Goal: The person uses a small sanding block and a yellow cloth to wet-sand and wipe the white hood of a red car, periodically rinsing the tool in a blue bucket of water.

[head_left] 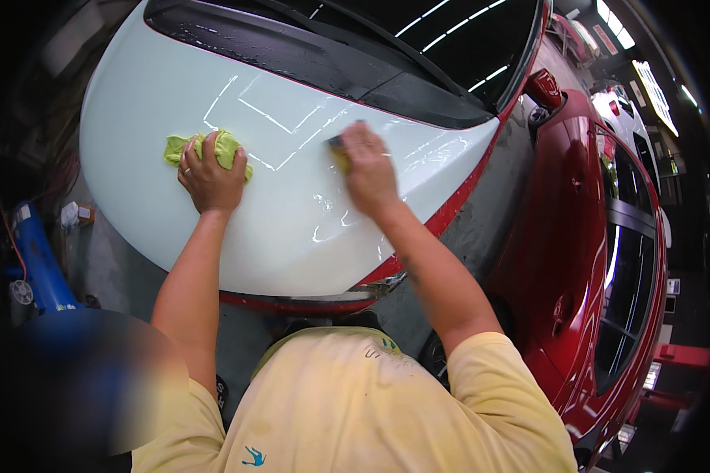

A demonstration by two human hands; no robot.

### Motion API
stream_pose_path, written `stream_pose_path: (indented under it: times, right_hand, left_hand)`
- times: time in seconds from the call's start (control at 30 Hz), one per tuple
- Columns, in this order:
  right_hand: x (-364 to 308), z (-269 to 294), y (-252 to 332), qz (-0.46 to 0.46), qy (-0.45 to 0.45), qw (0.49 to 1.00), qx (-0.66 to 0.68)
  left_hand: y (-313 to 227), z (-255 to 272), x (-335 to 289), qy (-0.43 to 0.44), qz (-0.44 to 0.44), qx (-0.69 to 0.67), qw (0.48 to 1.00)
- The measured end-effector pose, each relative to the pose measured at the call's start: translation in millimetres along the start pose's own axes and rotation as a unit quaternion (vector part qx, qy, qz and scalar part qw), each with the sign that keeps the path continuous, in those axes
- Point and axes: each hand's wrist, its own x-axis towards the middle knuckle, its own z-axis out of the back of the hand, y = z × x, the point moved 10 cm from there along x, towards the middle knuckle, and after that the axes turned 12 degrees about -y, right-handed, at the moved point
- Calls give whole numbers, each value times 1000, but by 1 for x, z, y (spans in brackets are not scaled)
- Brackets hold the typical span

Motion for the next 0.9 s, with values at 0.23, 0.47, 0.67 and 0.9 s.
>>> stream_pose_path:
  times: [0.23,0.47,0.67,0.9]
  right_hand:
    - [-33,90,-164,-25,74,981,-176]
    - [-76,-32,155,70,79,988,115]
    - [-51,3,-22,80,112,989,-50]
    - [-57,-31,85,62,14,998,3]
  left_hand:
    - [-4,1,-1,3,16,-18,1000]
    - [6,2,-3,21,18,-13,1000]
    - [47,14,-6,26,-53,-56,997]
    - [107,20,-17,2,21,-34,999]
